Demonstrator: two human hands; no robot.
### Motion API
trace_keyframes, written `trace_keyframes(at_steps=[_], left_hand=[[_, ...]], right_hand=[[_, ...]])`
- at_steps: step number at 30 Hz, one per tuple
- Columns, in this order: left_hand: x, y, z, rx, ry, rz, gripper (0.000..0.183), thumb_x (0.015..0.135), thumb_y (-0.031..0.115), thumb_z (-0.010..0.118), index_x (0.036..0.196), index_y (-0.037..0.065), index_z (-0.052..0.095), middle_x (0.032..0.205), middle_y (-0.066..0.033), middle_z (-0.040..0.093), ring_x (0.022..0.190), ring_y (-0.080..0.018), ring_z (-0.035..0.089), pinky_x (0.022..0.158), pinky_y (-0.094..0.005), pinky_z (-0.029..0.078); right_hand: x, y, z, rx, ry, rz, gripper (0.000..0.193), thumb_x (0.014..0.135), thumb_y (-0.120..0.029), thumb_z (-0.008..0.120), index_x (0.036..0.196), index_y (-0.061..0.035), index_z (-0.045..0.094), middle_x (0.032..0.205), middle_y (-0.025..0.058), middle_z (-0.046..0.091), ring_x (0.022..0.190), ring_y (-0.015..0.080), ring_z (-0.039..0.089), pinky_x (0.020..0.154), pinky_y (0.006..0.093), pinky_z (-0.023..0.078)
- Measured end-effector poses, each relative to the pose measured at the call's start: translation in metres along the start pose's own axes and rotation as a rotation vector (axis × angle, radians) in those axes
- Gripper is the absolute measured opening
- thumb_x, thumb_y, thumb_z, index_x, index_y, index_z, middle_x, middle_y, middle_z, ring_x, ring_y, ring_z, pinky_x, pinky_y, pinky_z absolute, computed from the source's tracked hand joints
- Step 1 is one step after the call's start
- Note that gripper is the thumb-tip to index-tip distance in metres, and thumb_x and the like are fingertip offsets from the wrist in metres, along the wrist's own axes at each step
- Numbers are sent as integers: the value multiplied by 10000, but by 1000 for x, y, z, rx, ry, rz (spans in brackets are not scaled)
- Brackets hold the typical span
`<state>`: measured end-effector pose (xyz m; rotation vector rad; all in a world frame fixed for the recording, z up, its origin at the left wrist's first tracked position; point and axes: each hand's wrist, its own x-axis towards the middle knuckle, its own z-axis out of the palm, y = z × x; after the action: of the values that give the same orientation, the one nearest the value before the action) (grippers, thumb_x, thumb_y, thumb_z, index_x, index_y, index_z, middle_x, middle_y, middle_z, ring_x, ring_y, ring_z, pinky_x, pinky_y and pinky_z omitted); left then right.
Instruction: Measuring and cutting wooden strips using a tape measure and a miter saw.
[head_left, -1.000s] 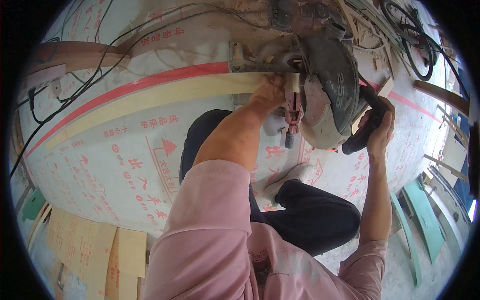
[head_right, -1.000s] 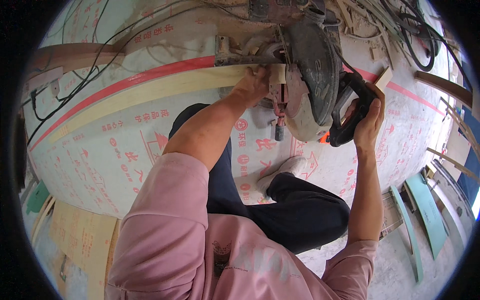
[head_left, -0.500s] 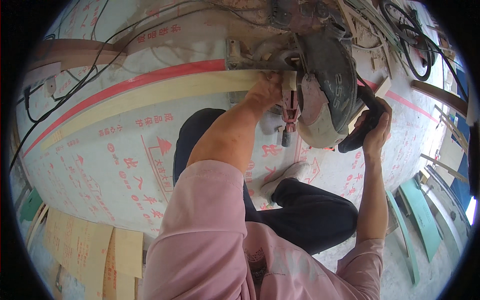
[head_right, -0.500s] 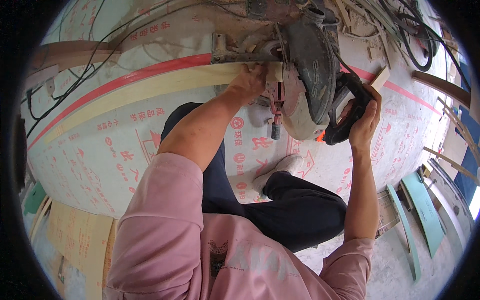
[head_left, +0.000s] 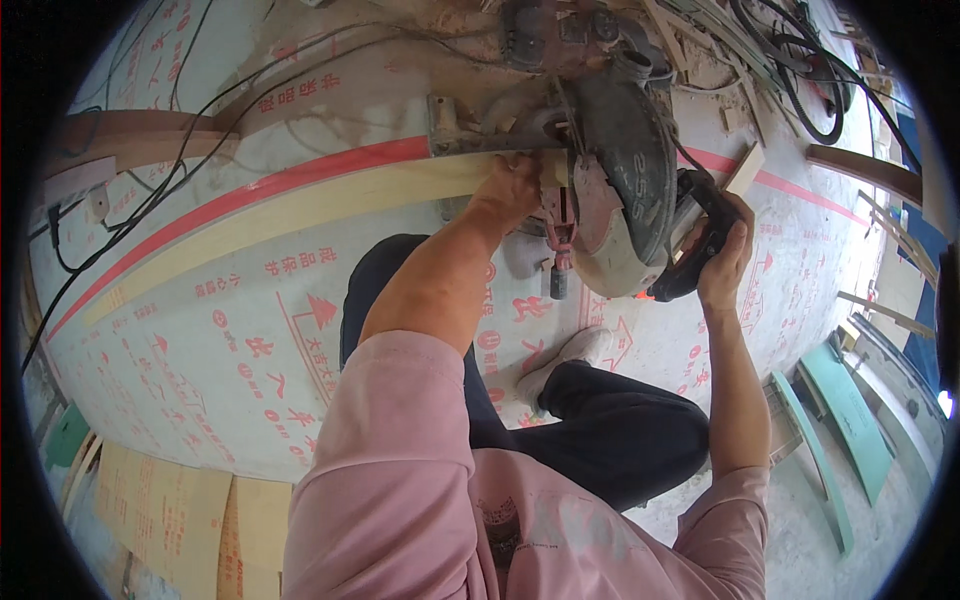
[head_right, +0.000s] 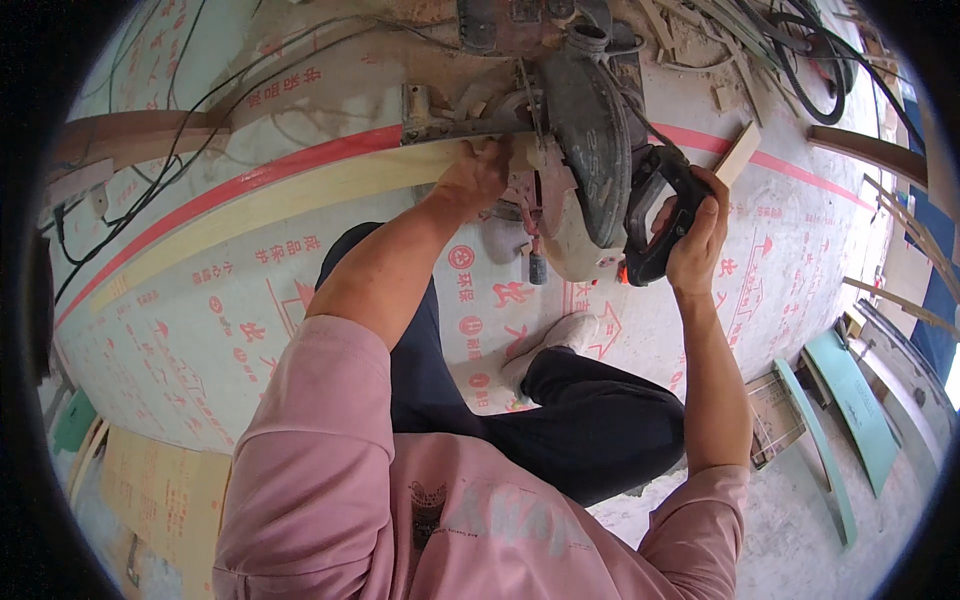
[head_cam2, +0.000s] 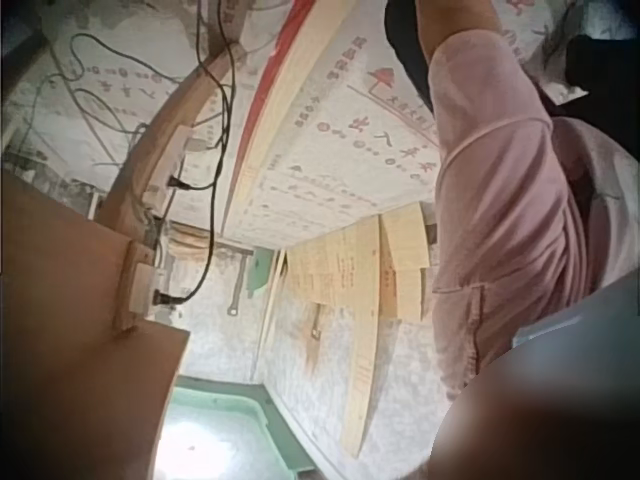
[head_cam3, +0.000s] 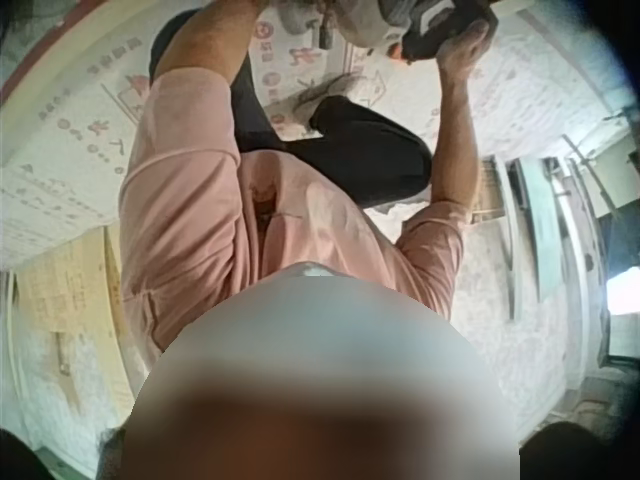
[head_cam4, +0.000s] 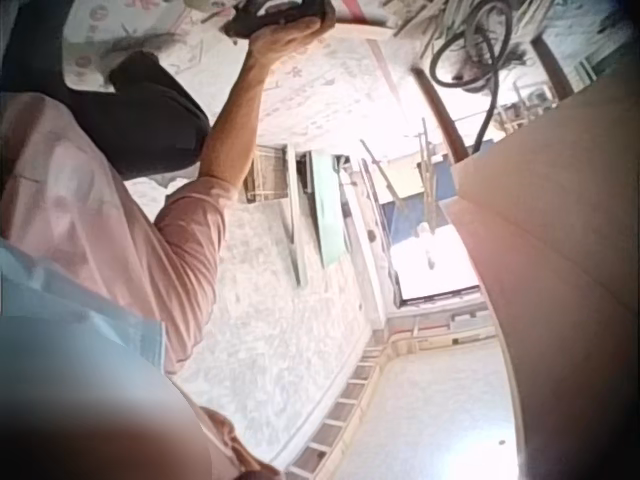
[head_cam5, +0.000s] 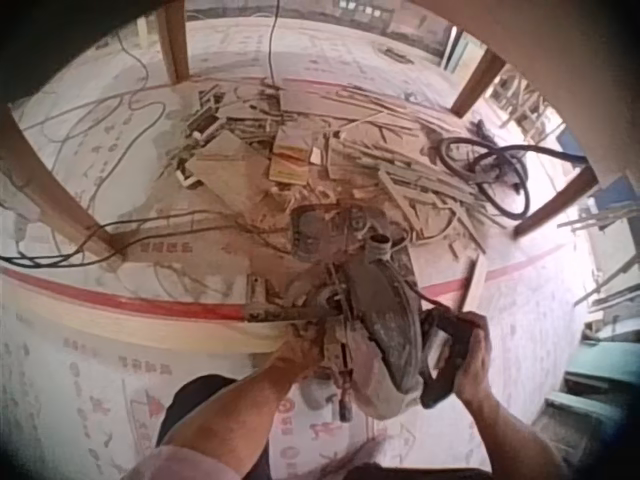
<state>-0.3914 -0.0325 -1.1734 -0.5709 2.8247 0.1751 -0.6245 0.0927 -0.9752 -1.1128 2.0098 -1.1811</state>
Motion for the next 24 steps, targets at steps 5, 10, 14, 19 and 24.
trace_keyframes(at_steps=[5, 10, 14, 19, 24], left_hand=[[-4, -4, -9, 38, 52, 12, 464, 886, 164, 579, 1319, 3, 627, 1521, -163, 450, 1329, -306, 448, 950, -546, 482], [-7, 0, -11, -32, 59, -14, 466, 867, 151, 610, 1326, 76, 642, 1517, -138, 461, 1377, -295, 413, 983, -543, 466], [-2, -1, -20, 15, -51, 41, 470, 842, 137, 638, 1311, 155, 662, 1504, -113, 477, 1374, -286, 417, 987, -535, 467], [-1, -6, -6, -15, 32, 32, 445, 867, 131, 596, 1308, 92, 637, 1491, -114, 491, 1334, -266, 461, 976, -504, 487], [-15, -14, 3, -15, 266, 18, 438, 894, 128, 549, 1317, 20, 594, 1483, -126, 492, 1279, -253, 520, 992, -444, 487]], right_hand=[[-1, 3, 2, -37, 9, 1, 562, 1080, -480, 265, 1353, -21, 442, 723, 89, 575, 537, 147, 553, 486, 275, 466], [-26, 46, 11, 74, 57, -18, 623, 1044, -571, 317, 1348, -36, 417, 694, 95, 569, 528, 154, 551, 488, 273, 455], [-40, 72, 16, 59, 113, -69, 649, 1037, -596, 303, 1353, -37, 402, 678, 96, 570, 527, 159, 552, 505, 272, 447], [-36, 69, 14, 36, 100, -87, 645, 1039, -595, 301, 1346, -38, 409, 655, 85, 566, 513, 154, 543, 497, 270, 438], [33, 6, -18, -302, 68, -173, 466, 1080, -429, 318, 1130, -52, 588, 635, 52, 554, 516, 156, 546, 505, 306, 445]])
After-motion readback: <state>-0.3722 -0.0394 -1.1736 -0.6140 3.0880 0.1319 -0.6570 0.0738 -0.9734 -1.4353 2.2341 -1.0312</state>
